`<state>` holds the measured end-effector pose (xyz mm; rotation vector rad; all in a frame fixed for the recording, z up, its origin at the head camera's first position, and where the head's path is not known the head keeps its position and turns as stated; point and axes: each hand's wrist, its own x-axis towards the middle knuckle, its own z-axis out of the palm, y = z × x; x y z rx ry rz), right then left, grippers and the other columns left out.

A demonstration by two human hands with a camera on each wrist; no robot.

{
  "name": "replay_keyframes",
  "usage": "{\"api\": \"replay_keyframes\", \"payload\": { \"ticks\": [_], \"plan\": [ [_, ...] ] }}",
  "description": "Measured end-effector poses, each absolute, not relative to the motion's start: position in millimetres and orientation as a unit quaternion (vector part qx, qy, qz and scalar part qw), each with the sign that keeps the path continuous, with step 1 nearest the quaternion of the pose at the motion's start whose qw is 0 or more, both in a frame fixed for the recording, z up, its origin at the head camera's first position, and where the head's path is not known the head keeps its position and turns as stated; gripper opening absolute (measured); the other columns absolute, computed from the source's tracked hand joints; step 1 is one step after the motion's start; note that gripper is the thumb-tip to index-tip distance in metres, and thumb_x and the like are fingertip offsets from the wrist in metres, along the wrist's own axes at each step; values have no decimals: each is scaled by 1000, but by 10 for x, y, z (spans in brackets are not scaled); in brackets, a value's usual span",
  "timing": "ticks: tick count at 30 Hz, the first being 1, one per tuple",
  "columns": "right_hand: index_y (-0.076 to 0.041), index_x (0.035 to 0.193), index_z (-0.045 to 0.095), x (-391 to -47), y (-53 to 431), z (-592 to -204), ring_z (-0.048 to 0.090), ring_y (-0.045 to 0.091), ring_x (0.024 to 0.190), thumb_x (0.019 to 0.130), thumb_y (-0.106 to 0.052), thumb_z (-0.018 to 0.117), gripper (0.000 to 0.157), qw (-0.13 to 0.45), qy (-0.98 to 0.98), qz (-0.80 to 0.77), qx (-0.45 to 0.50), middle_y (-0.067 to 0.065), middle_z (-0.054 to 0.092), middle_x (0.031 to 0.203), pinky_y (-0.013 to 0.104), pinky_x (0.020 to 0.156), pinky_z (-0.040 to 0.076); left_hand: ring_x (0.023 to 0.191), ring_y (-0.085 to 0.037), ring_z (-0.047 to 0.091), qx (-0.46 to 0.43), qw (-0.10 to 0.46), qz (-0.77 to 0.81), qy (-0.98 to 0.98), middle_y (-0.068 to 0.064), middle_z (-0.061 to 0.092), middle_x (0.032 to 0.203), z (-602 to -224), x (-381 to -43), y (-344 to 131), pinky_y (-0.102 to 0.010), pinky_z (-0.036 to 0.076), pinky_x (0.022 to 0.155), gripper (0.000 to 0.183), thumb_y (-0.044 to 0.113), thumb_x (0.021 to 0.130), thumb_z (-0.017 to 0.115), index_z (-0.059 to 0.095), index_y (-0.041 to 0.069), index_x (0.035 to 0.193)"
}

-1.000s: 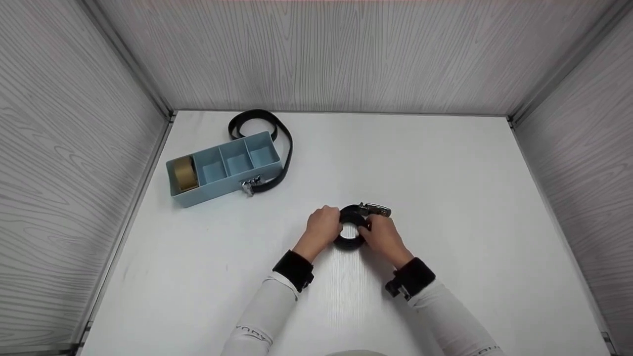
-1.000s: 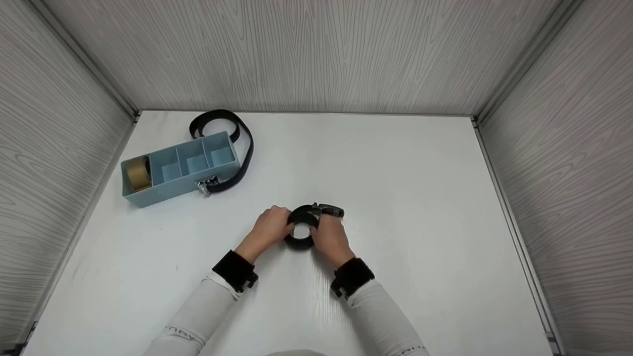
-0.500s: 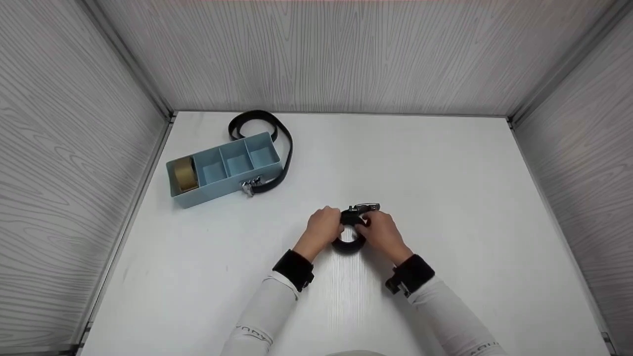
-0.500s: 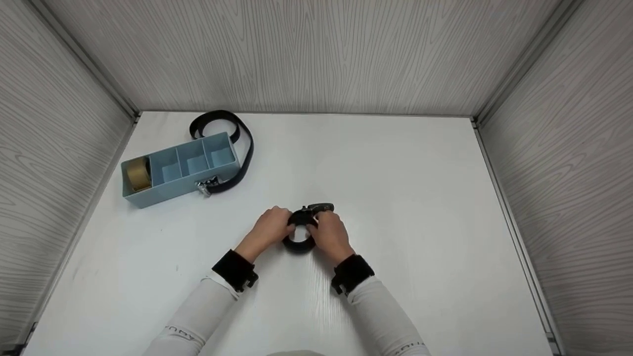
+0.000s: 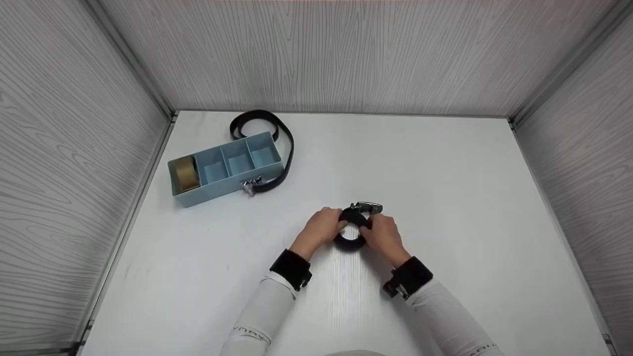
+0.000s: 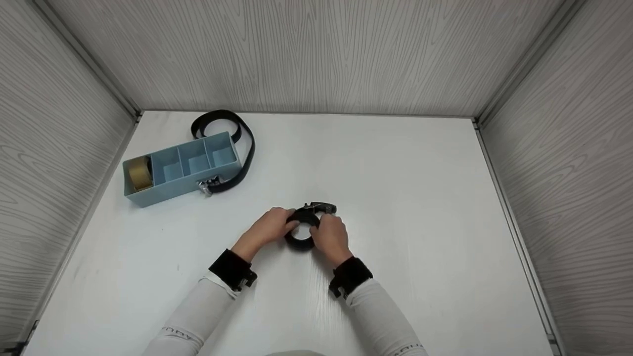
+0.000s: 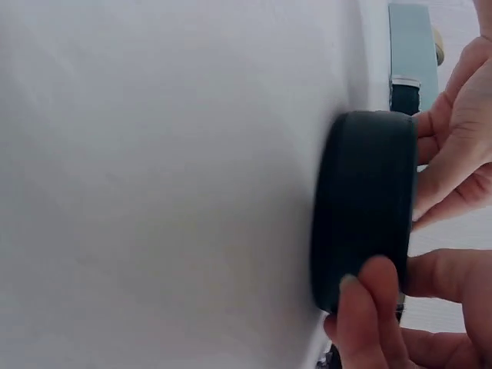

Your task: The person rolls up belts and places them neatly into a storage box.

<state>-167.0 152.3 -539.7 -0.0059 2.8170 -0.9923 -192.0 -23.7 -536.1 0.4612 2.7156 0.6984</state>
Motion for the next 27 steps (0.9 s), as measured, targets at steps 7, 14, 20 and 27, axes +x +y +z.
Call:
{"api": "replay_keyframes", "payload": {
  "ticks": [7,14,20,27],
  "plan": [
    [-1,95,72,-1686,1614,-5422,58,19,66,87,-10,67,13,11,937,-349,-13,5,65,77,34,59,46,100,-23,64,175,141,348,910,-12,69,110,-5213,-1922,-295,-39,48,85,27,25,99,59,67,8,119],
    [3,108,71,-1712,1620,-5353,64,20,70,89,-9,65,23,-52,921,-384,-40,12,71,90,35,63,52,85,-17,61,144,91,407,897,-11,71,109,-4915,-1878,-312,-32,48,75,46,24,86,75,65,9,128],
    [3,107,71,-1735,1604,-5347,64,19,68,90,-7,66,20,-96,905,-412,-57,13,72,93,35,63,51,105,-26,63,119,45,390,912,-13,66,121,-4773,-1803,-257,-38,49,84,49,27,87,74,62,9,130],
    [3,112,70,-1731,1577,-5361,62,15,63,92,-6,65,23,-111,890,-437,-66,13,72,95,30,58,49,102,-28,67,120,-14,369,922,-10,69,116,-4704,-1739,-212,-41,52,79,48,28,82,80,67,10,125]
  ]
}}
